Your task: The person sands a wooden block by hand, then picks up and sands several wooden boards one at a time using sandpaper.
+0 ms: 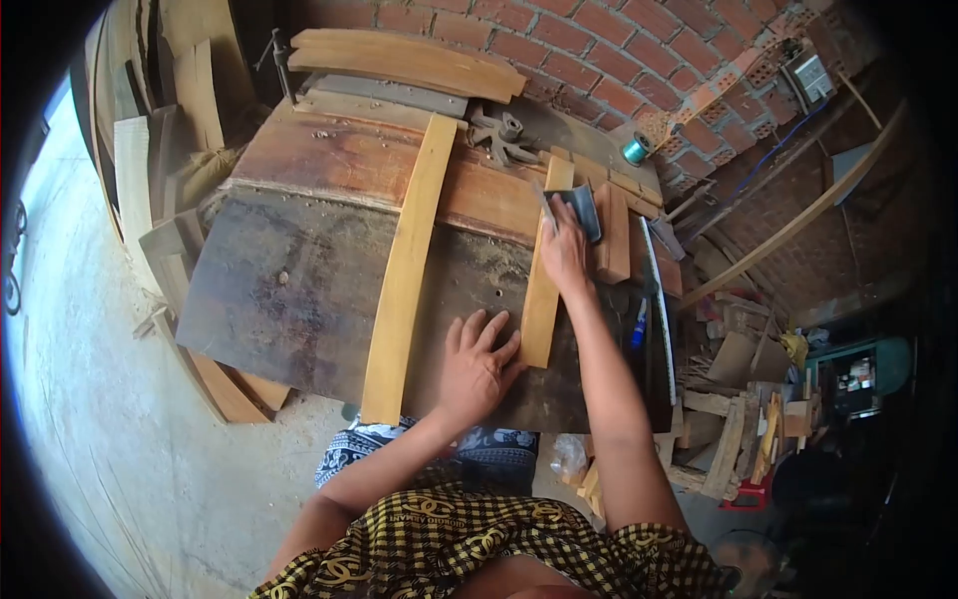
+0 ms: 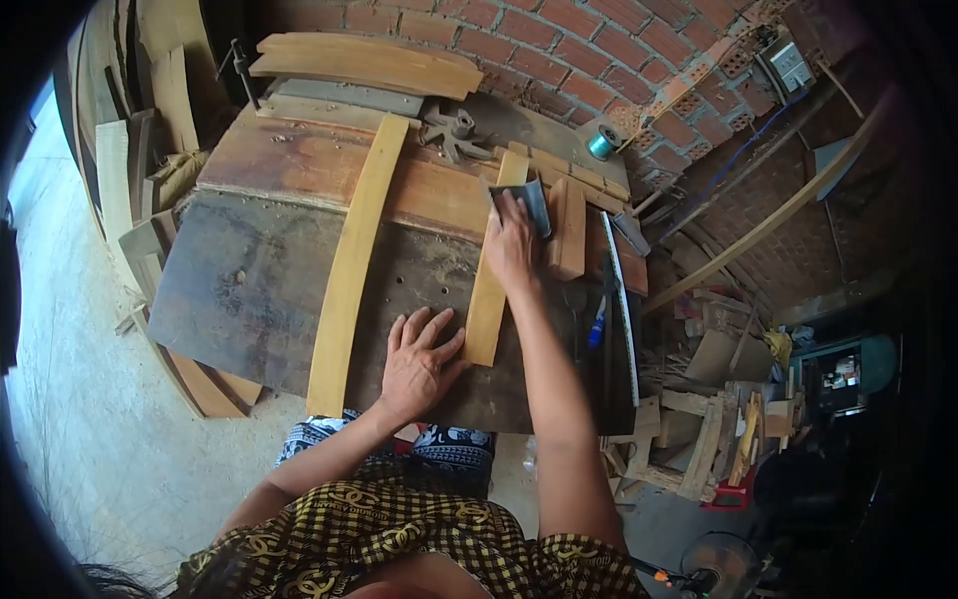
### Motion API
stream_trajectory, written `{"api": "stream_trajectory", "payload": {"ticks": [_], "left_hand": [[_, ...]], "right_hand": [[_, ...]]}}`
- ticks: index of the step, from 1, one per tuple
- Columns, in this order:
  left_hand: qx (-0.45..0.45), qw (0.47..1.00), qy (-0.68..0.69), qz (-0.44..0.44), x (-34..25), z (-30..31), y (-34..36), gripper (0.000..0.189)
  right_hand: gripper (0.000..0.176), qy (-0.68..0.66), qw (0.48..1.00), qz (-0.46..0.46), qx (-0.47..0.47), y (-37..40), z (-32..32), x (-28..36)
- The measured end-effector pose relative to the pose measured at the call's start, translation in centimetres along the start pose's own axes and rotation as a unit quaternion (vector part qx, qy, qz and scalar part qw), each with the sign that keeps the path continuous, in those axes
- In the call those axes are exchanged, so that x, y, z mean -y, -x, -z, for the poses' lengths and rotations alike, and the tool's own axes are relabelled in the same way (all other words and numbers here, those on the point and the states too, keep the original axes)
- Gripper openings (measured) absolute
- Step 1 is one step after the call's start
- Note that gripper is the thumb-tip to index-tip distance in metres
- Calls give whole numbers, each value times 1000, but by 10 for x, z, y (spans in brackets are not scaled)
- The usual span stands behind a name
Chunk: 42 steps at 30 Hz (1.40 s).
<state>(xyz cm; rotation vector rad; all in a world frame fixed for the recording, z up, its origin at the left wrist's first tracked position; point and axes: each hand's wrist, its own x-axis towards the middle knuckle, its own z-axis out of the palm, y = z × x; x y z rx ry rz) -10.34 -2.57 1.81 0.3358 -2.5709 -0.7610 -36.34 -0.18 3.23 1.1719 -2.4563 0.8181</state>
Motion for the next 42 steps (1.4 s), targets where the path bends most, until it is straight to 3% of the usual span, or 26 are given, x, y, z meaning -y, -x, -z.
{"api": "stream_trajectory", "payload": {"ticks": [2,7,10,14,16,22,27,30,38,42], "left_hand": [[-14,1000,-1,-9,0,-2,2,41],[-13,1000,-9,-12,-2,-1,5,41],[-10,1000,-8,-8,1,-3,4,42],[-7,1000,3,1,1,-3,3,44],[2,1000,1,5,0,-3,2,45],[18,1000,-19,7,-1,2,1,44],[17,1000,-25,1,2,-3,0,44],[17,1000,-14,-3,1,0,1,44],[8,1000,2,7,2,-4,1,44],[35,999,-11,3,0,-1,1,44]], "right_hand": [[41,19,998,-56,27,-69,-17,-13],[40,48,998,-24,25,-53,-27,-22],[39,-13,999,-20,27,12,-6,1],[45,22,997,-45,55,127,34,52],[47,33,996,-49,65,140,40,57],[38,41,999,-17,2,-7,-6,-12],[36,78,994,-64,41,-79,-15,-16],[36,90,995,-32,3,-53,-26,-26],[44,53,995,-37,81,136,35,64],[40,42,997,-28,55,91,22,45]]}}
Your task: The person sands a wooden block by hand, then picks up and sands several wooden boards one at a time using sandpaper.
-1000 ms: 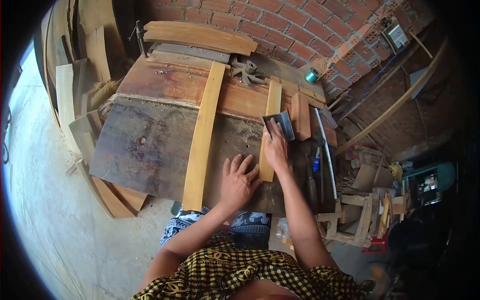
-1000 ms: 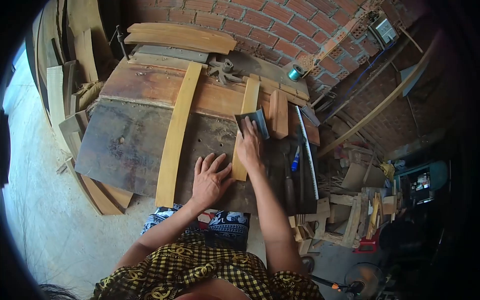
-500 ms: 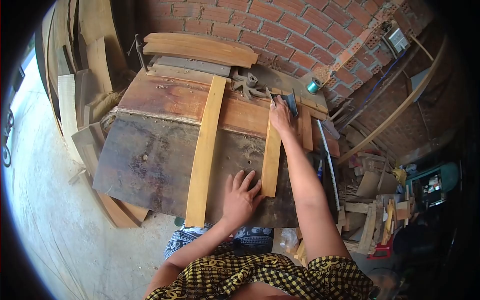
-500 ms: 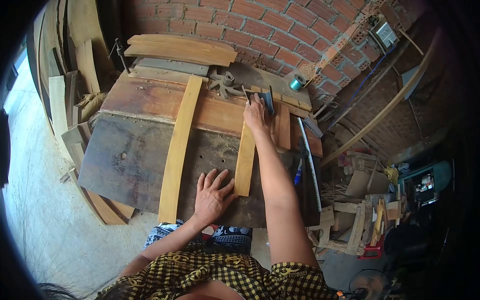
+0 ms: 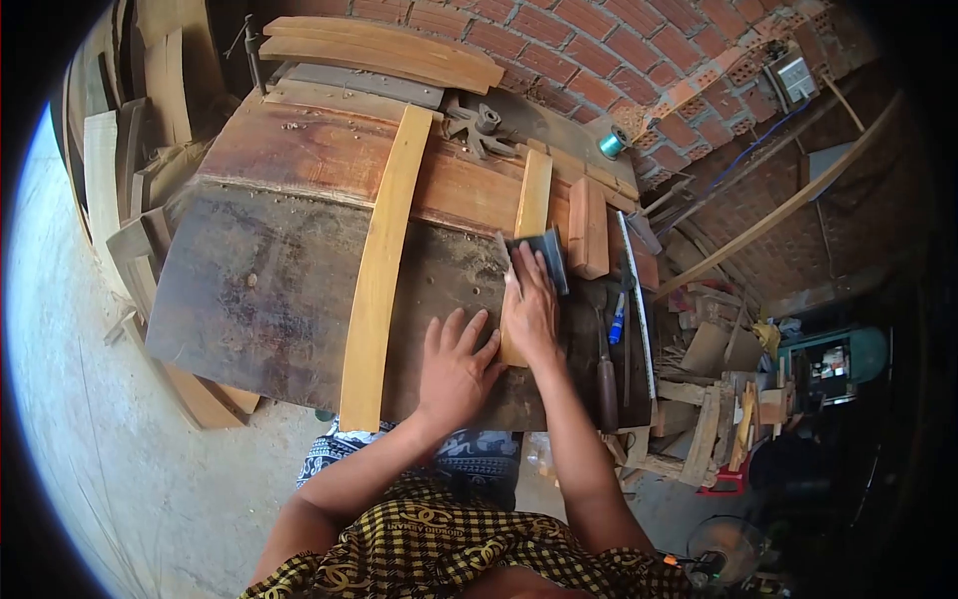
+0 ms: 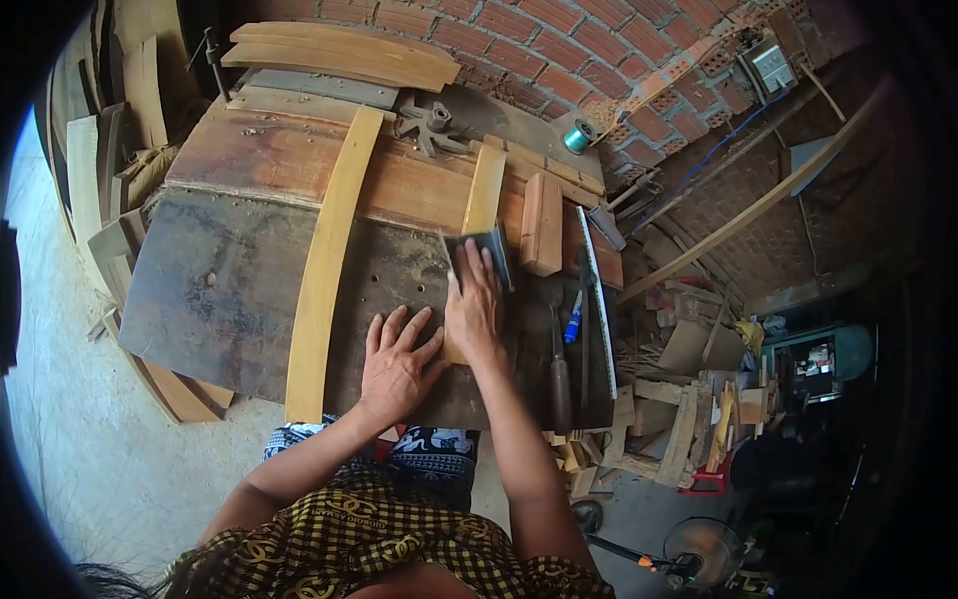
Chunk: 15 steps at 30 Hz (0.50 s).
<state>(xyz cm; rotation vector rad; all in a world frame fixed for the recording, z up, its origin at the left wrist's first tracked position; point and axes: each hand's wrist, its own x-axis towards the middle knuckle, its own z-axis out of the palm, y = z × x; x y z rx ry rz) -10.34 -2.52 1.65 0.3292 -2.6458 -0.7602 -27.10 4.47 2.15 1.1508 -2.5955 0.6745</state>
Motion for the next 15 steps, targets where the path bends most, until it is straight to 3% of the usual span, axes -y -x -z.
{"api": "stream_trajectory", "payload": {"ticks": [4,8,12,15], "left_hand": [[4,1000,-4,2,0,2,-1,44],[0,1000,3,3,0,1,-1,45],[0,1000,12,2,0,2,0,47],[-14,1000,13,-4,0,2,0,46]], "right_hand": [[39,22,998,-4,-58,-108,-26,-33],[38,6,999,-50,-12,-176,-28,-40],[39,20,999,-12,-27,-148,-32,-48],[41,-12,1000,-10,3,-74,-11,-26]]}}
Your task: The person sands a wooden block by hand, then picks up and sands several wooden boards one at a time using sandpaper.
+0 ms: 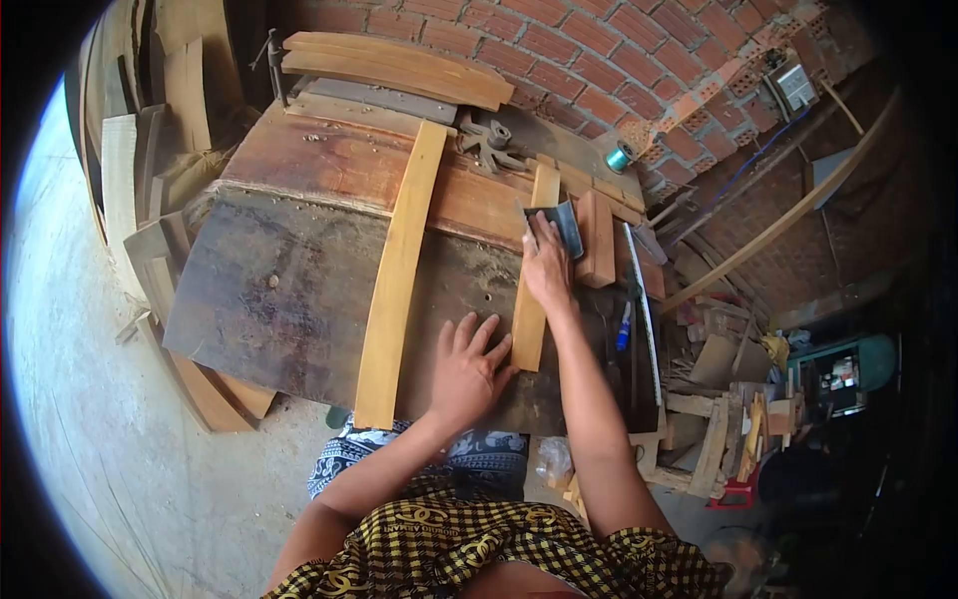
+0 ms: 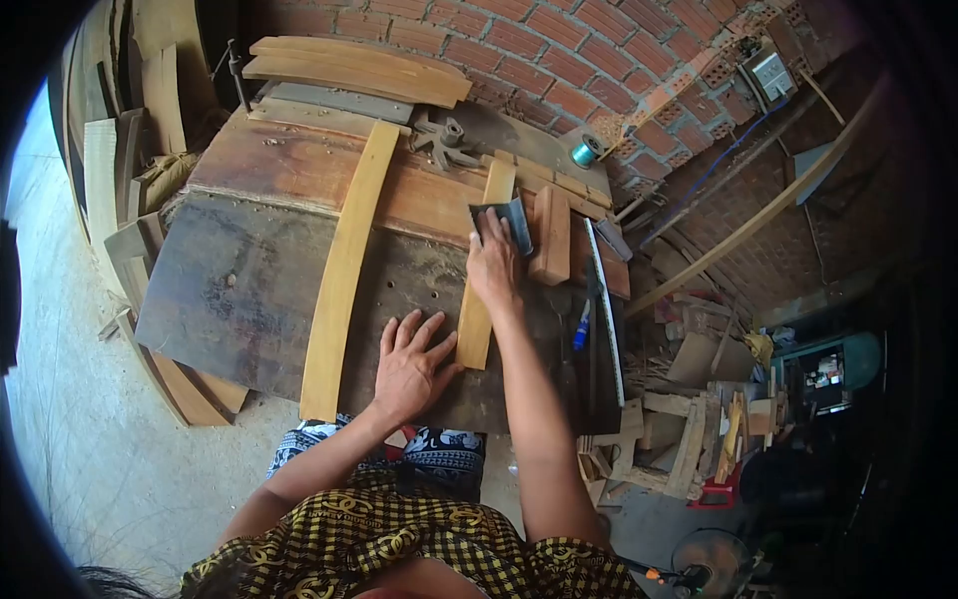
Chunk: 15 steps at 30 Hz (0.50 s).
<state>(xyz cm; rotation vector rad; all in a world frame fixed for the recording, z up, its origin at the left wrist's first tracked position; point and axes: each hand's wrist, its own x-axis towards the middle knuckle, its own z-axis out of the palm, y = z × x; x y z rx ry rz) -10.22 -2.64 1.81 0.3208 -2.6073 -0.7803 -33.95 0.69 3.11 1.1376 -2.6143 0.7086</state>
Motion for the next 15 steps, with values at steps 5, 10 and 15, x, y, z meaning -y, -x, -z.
{"api": "stream_trajectory", "payload": {"ticks": [5,10,15], "left_hand": [[-14,1000,2,5,2,-5,1,45],[12,1000,2,5,0,-1,-1,45],[19,1000,-3,10,0,0,-1,45]], "right_hand": [[43,-2,999,-23,33,147,35,51],[41,6,1000,-17,10,93,24,30],[38,29,998,11,-52,-56,-12,-22]]}}
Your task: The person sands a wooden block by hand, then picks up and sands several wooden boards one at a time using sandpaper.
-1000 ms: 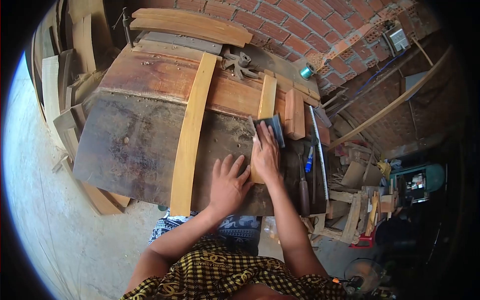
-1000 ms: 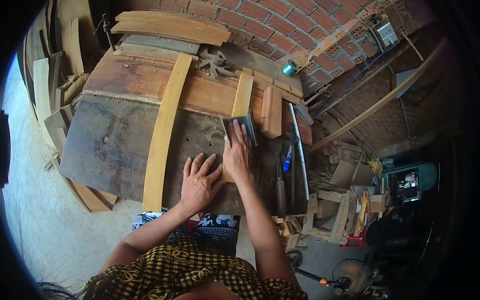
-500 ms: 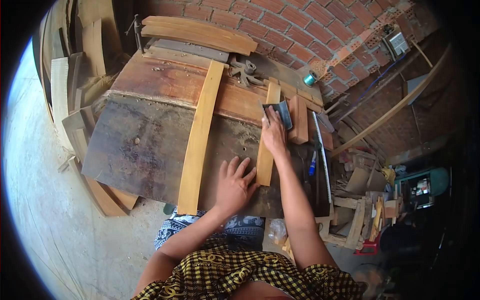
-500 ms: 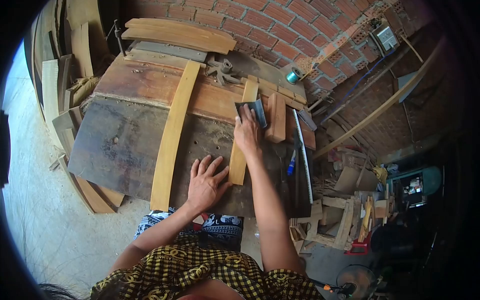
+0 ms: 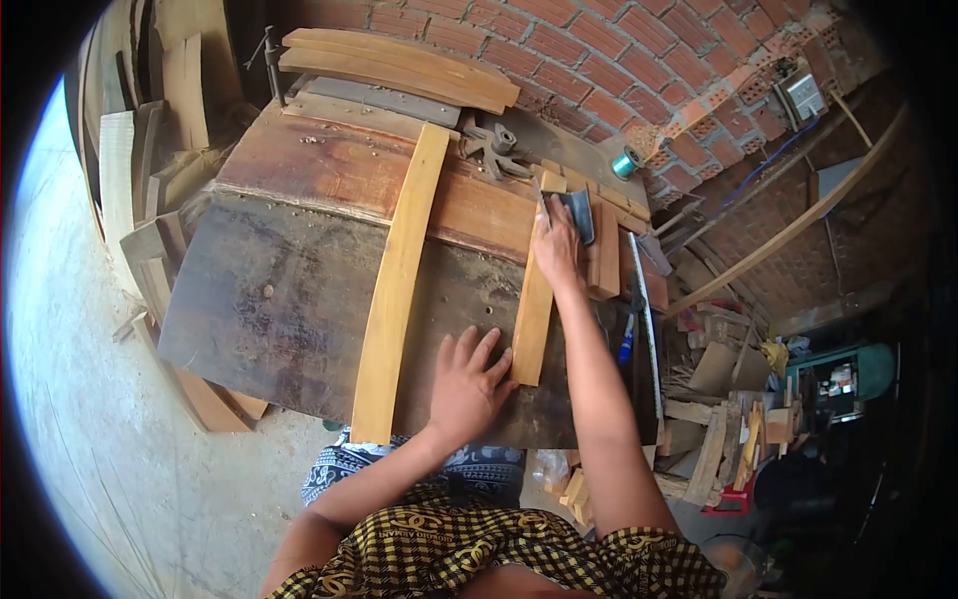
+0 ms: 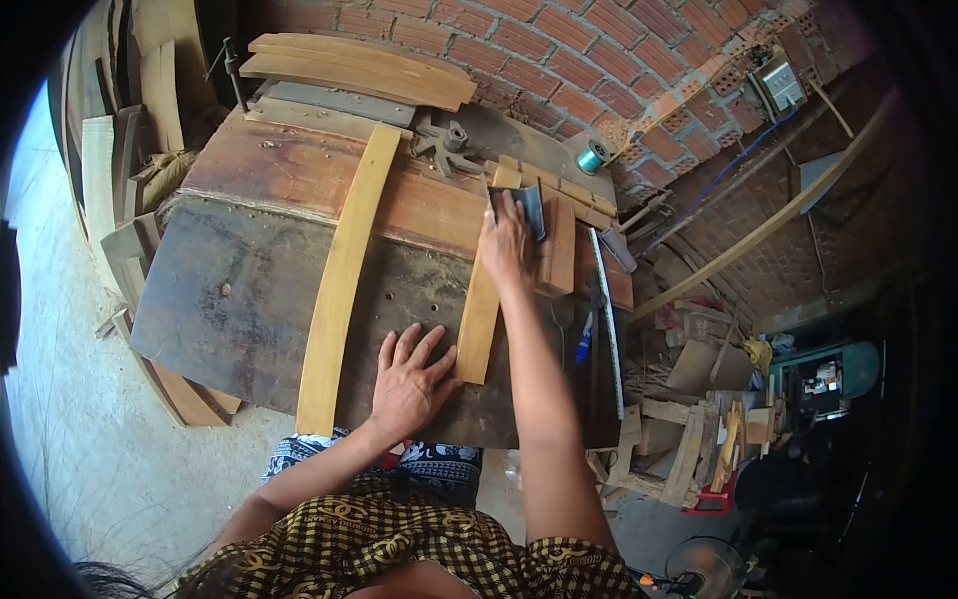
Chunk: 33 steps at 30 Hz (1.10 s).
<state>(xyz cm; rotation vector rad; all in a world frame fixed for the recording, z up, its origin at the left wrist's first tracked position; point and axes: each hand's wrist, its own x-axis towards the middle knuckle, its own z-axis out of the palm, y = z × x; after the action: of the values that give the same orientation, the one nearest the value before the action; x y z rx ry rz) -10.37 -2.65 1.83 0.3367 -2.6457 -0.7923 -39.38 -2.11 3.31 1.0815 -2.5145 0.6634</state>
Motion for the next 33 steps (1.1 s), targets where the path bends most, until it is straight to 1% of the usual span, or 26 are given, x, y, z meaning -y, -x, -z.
{"api": "stream_trajectory", "payload": {"ticks": [1,2,5,7,8,10,13,14,15,18,20,22,24,26,27,28,29,30,32,33], "left_hand": [[-3,1000,-7,2,0,0,1,45],[-4,1000,-5,-1,0,-2,1,46],[-10,1000,-5,-6,3,-3,1,46],[-18,1000,1,-10,1,-2,2,46],[-22,1000,4,-9,1,-2,2,46],[-20,1000,1,-13,2,-2,2,46],[-27,1000,8,-11,2,-3,3,46],[-26,1000,11,-8,2,-3,3,45],[-22,1000,7,-5,1,-4,3,45],[-16,1000,1,-6,1,-2,2,44],[-15,1000,-1,-8,2,-3,2,45],[-9,1000,-4,-5,1,-2,1,45],[-4,1000,-13,-5,1,-3,1,46],[-2,1000,-18,-4,0,-2,1,46],[1,1000,-18,-3,0,-3,1,47],[-7,1000,-19,-7,0,-3,1,47],[-12,1000,-17,-9,0,-5,2,46],[-18,1000,-12,-11,0,-5,1,45],[-21,1000,-10,-12,3,-5,1,45],[-28,999,-7,-15,1,-7,3,44]], "right_hand": [[37,9,1000,10,5,-23,-12,-13],[37,4,1000,-9,16,-35,-7,-4],[38,18,999,-32,29,-34,-11,-2],[39,9,1000,-8,12,-12,-7,2],[40,-1,1000,-11,20,8,-4,2],[41,-10,999,-19,39,59,24,29],[40,-12,999,-12,42,137,42,43],[40,-9,999,-12,40,149,45,43],[40,-4,999,-11,43,145,50,43],[40,-46,997,-41,56,117,47,41],[40,-25,998,-33,40,78,34,28],[38,-5,1000,-5,3,35,13,9],[38,31,999,21,2,-8,-4,-7],[39,51,998,-7,36,-37,-8,-6],[42,65,996,-29,62,-43,-6,0],[42,56,996,-33,62,-43,-10,0],[42,54,997,-25,41,-38,-13,-2],[42,54,998,-17,21,-28,-15,-5],[42,41,998,-25,42,-1,-5,1],[41,17,999,-6,34,23,1,5]]}}
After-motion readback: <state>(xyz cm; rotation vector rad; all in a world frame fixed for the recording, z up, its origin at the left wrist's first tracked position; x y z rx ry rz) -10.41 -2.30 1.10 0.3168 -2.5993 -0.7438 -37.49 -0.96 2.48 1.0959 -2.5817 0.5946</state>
